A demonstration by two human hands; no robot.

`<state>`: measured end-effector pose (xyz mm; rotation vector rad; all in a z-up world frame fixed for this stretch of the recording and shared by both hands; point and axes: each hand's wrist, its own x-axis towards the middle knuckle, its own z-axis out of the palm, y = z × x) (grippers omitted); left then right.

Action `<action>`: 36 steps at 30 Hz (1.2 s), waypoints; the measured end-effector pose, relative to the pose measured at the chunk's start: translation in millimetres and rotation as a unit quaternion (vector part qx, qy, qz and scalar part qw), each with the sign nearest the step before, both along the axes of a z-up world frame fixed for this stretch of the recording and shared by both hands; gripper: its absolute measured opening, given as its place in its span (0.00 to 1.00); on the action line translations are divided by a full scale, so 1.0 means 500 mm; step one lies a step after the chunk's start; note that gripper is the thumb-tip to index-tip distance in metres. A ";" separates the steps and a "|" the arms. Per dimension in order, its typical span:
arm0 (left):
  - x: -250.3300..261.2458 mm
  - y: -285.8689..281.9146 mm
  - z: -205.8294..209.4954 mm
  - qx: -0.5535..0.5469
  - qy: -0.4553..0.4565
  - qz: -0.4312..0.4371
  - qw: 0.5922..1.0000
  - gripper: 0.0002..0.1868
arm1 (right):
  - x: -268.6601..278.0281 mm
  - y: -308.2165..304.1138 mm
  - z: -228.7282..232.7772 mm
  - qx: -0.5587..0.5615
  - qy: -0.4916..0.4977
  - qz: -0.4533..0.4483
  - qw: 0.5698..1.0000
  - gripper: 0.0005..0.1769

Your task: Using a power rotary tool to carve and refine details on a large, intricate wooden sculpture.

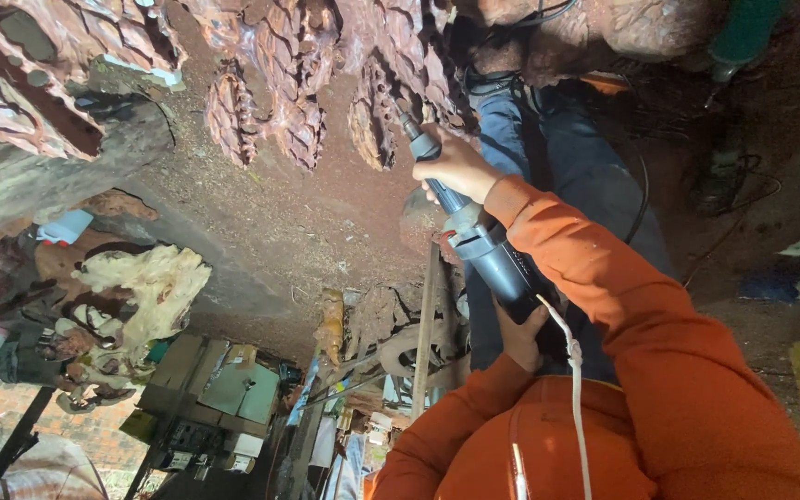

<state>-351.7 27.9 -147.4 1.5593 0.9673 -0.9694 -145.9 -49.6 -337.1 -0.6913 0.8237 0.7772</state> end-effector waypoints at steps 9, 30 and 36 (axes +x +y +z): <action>-0.007 0.011 -0.008 0.020 0.007 0.015 1.000 0.45 | 0.009 0.014 0.004 0.013 -0.005 -0.019 1.000 0.30; -0.020 0.101 -0.018 -0.006 -0.009 -0.015 1.000 0.43 | 0.031 -0.020 0.071 0.038 0.063 -0.079 0.994 0.23; -0.032 0.114 -0.025 -0.003 -0.006 -0.028 1.000 0.48 | 0.016 0.001 0.056 0.018 0.037 -0.076 0.996 0.23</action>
